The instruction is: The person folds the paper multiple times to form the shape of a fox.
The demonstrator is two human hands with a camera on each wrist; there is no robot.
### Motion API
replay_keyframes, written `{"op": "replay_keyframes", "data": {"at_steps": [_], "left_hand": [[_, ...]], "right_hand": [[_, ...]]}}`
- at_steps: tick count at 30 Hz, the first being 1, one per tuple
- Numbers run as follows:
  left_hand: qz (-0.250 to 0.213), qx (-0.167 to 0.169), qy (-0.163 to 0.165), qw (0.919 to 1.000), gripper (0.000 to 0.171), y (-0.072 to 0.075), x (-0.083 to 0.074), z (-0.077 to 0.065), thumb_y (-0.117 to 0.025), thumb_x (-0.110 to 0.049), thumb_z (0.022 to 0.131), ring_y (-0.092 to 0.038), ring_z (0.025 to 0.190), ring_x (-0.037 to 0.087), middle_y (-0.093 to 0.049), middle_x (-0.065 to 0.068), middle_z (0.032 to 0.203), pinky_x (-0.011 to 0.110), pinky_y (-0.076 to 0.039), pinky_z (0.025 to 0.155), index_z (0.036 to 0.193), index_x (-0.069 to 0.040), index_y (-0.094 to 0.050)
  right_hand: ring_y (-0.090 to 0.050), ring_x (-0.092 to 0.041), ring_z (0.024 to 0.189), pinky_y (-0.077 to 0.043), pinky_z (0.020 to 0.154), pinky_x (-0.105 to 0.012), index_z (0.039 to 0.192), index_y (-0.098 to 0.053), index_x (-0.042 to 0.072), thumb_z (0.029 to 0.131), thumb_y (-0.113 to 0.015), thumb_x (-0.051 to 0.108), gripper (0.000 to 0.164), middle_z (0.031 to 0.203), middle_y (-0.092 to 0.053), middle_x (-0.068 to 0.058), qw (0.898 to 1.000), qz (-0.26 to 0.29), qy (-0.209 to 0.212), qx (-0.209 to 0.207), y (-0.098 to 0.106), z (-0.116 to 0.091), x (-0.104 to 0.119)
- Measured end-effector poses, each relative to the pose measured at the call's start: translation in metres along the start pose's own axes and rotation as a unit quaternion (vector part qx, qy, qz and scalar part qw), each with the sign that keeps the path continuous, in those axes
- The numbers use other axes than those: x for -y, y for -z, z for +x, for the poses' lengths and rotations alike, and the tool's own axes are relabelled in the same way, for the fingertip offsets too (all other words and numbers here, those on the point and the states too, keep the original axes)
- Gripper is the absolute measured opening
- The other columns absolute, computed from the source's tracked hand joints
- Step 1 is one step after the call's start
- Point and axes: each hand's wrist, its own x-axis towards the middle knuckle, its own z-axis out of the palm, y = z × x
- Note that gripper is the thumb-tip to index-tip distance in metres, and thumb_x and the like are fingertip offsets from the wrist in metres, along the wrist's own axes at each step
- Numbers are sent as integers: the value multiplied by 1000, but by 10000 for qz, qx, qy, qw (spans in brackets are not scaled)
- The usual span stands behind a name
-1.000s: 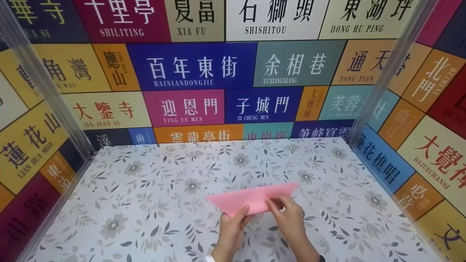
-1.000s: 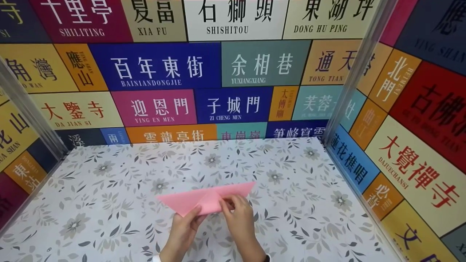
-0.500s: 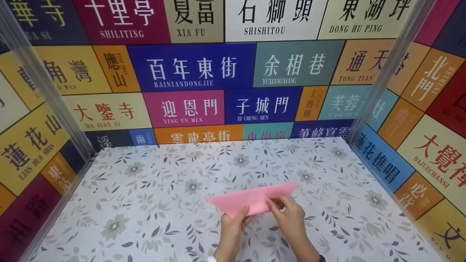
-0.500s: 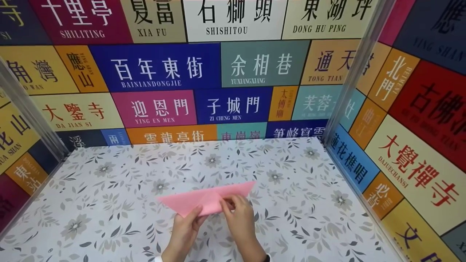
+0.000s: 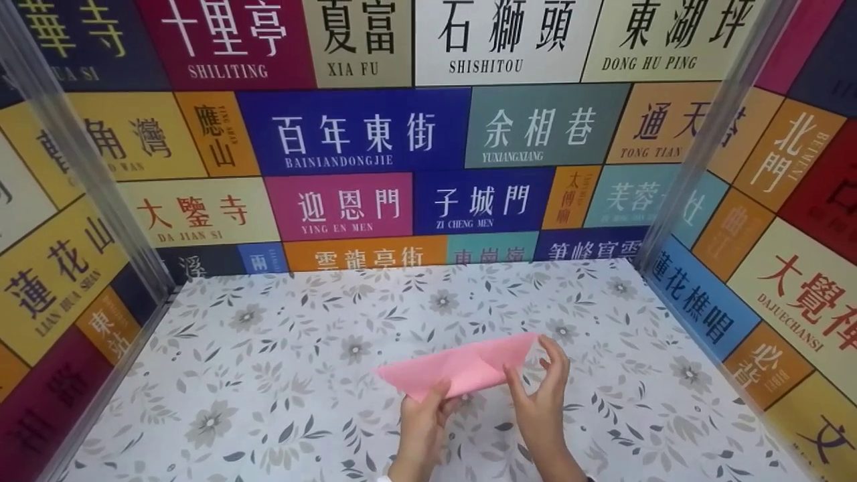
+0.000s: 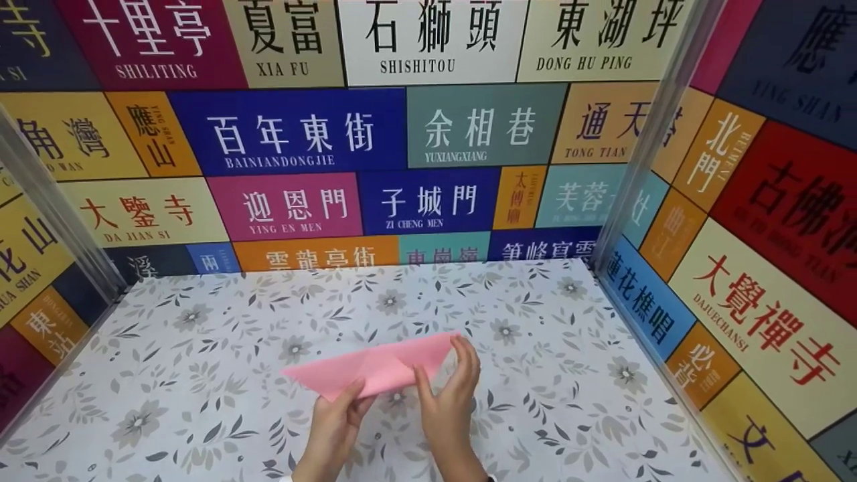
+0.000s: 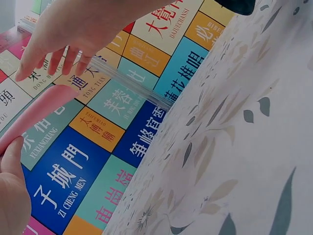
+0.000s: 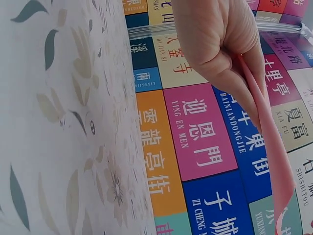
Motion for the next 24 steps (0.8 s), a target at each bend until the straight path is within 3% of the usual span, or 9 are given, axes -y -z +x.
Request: {"op": "replay_keyframes", "data": {"at_steps": [2,3,7,11,15,17,20,24], "left_hand": [[-226,-27,-44,9997,55,0,-2,0,-62,-6,80,-61,96,30,-52,22,111,31,-48,83,124,5,-31],[-401,-51,-53,9992,55,-1,-3,0,-62,-5,80,-60,96,30,-52,22,111,31,-48,83,124,6,-31],[-1042,-115,-111,9944,54,-4,-7,0,-61,-1,80,-59,98,31,-54,22,109,32,-46,85,124,8,-32],[-1131,-196,-187,9932,54,-5,-13,-1,-60,0,80,-60,97,29,-55,21,108,31,-46,85,124,9,-31],[-944,-165,-268,9950,55,-5,-16,0,-61,0,80,-61,96,27,-56,20,108,32,-46,85,124,10,-31],[-897,-132,-307,9954,56,-5,-17,2,-61,-1,79,-61,97,28,-55,21,109,32,-46,85,124,10,-31],[-846,-114,-303,9959,57,-5,-18,4,-62,-2,79,-59,99,29,-53,22,113,32,-46,85,125,9,-31],[-804,-110,-218,9965,56,-4,-21,7,-62,-2,79,-59,100,30,-51,23,114,31,-47,85,125,7,-31]], "right_hand": [[-31,-28,122,-30,99,-39,131,-27,-3,81,-64,10,64,130,-34,-17,9930,723,-929,55,4,1,2],[-31,-29,123,-29,100,-41,133,-25,-2,83,-62,15,64,132,-33,-16,9833,1067,-1468,145,6,2,3],[-44,-26,118,-37,99,-36,132,-28,-4,87,-58,26,62,129,-42,-18,9248,2308,-2928,762,5,2,4],[-54,-22,108,-42,93,-32,131,-29,-11,87,-57,25,64,121,-52,-20,8639,3140,-3602,1591,-7,-5,12],[-60,-15,96,-46,88,-27,130,-25,-16,89,-54,14,59,103,-63,-13,8175,3890,-3970,1505,-21,-11,24],[-62,-14,90,-47,85,-25,129,-28,-15,88,-54,10,55,95,-65,-8,8025,4136,-4110,1264,-27,-12,27],[-62,-14,87,-48,83,-24,128,-31,-12,85,-59,10,56,92,-65,-6,7897,4187,-4367,1021,-36,-12,31],[-61,-14,87,-48,83,-23,129,-34,-8,79,-67,16,64,94,-63,-5,7833,3954,-4726,815,-45,-11,31]]}}
